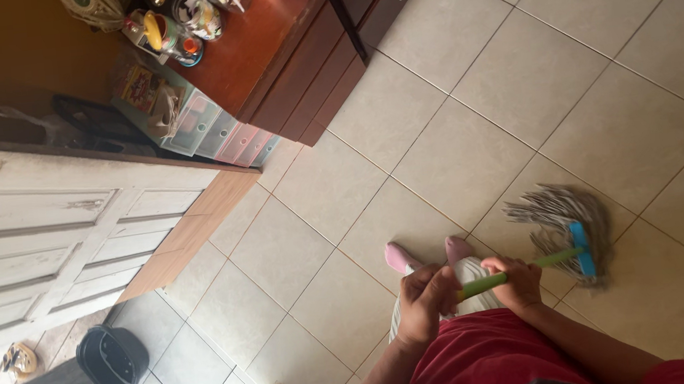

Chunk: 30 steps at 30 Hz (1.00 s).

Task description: The person is mopping the tiled floor using a mop, moving it across the surface near a wooden dresser, a doorway, and walls.

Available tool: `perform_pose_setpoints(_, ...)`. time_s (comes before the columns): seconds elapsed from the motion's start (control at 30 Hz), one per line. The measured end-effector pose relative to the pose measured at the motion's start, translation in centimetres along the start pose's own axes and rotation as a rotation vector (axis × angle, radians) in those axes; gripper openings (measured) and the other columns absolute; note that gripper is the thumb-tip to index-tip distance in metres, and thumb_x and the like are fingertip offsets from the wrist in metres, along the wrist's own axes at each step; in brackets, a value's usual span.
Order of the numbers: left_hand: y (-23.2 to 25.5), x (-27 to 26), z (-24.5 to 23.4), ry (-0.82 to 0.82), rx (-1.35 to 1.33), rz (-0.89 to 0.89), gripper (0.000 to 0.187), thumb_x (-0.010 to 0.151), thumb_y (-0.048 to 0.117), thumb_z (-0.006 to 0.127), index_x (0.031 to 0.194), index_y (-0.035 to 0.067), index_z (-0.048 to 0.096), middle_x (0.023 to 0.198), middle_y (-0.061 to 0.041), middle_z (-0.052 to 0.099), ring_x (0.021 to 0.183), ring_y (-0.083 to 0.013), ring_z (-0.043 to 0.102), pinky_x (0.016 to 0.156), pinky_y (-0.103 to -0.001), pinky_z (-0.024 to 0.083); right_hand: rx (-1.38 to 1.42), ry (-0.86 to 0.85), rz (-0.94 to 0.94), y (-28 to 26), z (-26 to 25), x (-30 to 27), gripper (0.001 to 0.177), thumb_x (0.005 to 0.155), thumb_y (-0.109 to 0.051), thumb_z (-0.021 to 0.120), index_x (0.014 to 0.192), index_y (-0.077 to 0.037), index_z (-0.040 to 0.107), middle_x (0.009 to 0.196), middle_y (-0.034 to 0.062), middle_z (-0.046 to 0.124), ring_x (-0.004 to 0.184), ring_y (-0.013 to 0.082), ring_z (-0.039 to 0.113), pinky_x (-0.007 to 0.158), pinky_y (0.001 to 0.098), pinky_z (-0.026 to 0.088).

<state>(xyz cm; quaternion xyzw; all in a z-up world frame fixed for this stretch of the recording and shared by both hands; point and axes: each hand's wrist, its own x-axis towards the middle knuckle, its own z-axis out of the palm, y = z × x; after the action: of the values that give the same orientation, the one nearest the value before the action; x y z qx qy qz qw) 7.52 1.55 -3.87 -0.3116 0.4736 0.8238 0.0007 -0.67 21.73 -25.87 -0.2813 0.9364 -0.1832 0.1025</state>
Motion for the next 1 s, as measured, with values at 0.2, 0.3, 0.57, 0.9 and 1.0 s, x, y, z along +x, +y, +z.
perform_pose_setpoints(0.2,2.2,-4.1,-4.0,0.224,0.142,0.052,0.035,0.095,0.027,0.066,0.075,-0.002,0.069,0.064,-0.005,0.063,0.058,-0.0117,0.055,0.054,-0.03,0.042,0.39,-0.31,-0.196,-2.8,4.2,1.6,0.007,0.099,-0.014,0.066,0.098,-0.019,0.071,0.082,-0.0024,0.072,0.073,0.0145,0.072,0.066,0.0307,0.054)
perform_pose_setpoints(0.3,5.8,-7.9,-4.7,0.33,0.286,0.13,0.036,0.094,0.027,0.064,0.077,-0.004,0.072,0.063,-0.005,0.064,0.056,-0.0115,0.056,0.052,-0.029,0.043,0.464,-0.175,-0.44,-7.8,4.0,3.4,0.007,0.084,-0.009,0.071,0.088,-0.015,0.073,0.073,0.0011,0.072,0.074,0.0206,0.07,0.081,0.0428,0.047)
perform_pose_setpoints(0.57,10.3,-11.5,-0.6,0.392,0.605,0.681,0.016,0.092,0.003,0.07,0.078,-0.001,0.063,0.071,-0.009,0.061,0.07,-0.0243,0.065,0.067,-0.035,0.052,0.405,-0.485,-0.721,-18.4,2.3,11.9,0.012,0.089,-0.018,0.064,0.093,-0.022,0.075,0.092,-0.003,0.072,0.103,0.018,0.065,0.106,0.0522,0.031)
perform_pose_setpoints(0.9,8.0,-7.6,-0.7,0.31,0.818,0.702,0.027,0.089,0.002,0.076,0.069,0.005,0.058,0.061,-0.006,0.059,0.056,-0.0209,0.063,0.06,-0.035,0.051,0.476,-0.519,-0.715,-19.0,4.3,16.7,0.011,0.088,-0.016,0.067,0.094,-0.021,0.074,0.093,-0.0036,0.072,0.107,0.0187,0.065,0.11,0.0506,0.033)
perform_pose_setpoints(1.0,9.1,-8.8,-1.2,0.235,0.813,0.617,0.025,0.085,0.003,0.079,0.067,0.004,0.061,0.056,-0.008,0.057,0.05,-0.022,0.059,0.051,-0.036,0.046,0.509,-0.415,-0.629,-17.8,3.7,14.0,0.008,0.089,-0.017,0.067,0.094,-0.02,0.073,0.09,-0.0026,0.073,0.103,0.0195,0.068,0.105,0.0447,0.04)
